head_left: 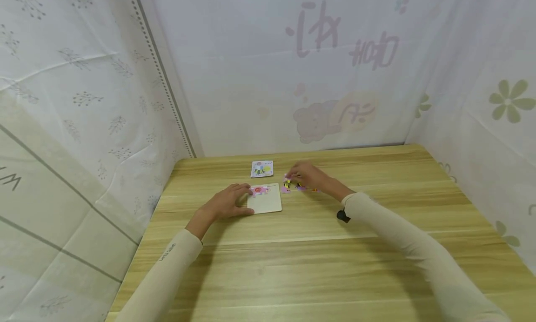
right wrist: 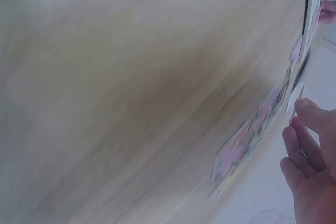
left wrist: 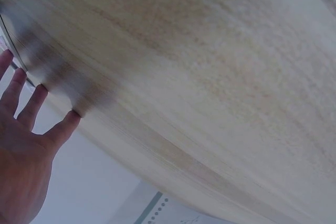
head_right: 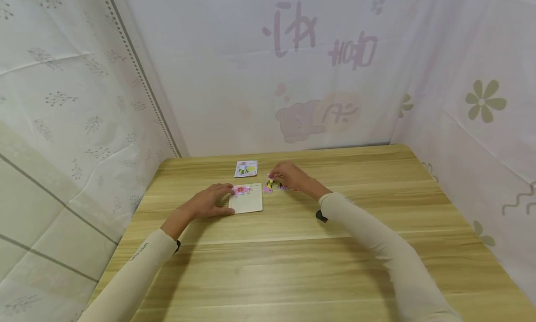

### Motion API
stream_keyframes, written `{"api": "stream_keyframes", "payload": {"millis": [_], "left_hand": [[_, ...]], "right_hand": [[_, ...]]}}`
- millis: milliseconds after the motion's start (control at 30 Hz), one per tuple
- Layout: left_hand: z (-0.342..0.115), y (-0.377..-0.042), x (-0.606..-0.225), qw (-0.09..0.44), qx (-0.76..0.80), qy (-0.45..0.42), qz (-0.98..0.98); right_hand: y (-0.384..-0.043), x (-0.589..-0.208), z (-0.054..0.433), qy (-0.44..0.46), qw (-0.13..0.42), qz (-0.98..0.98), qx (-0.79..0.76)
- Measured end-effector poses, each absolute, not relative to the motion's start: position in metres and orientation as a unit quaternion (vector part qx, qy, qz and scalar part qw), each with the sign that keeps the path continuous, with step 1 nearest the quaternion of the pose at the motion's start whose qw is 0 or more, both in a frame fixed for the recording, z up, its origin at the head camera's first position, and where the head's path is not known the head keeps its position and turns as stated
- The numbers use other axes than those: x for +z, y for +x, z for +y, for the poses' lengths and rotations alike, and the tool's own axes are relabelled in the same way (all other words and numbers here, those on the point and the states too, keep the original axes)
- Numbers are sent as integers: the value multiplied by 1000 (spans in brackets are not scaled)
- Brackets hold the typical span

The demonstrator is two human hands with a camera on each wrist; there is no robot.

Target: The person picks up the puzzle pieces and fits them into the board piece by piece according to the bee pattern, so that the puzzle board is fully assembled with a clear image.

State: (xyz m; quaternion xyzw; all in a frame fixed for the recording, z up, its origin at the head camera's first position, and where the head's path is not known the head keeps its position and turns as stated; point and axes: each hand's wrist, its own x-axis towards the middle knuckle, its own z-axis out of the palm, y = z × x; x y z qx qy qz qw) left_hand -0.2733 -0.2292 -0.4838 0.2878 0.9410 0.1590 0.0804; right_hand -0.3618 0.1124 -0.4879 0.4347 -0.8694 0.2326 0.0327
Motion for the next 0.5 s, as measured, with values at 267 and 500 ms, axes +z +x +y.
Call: {"api": "stream_keyframes", "payload": {"millis": [267,500], "left_hand": [[-228,-273,-482,89,157,284,942],[-229,-273,-483,86,157,283,942]], "right_hand": [[-352,-487,95,448,30,-864,230],[-347,-489,83,456,23,-859,233]]}}
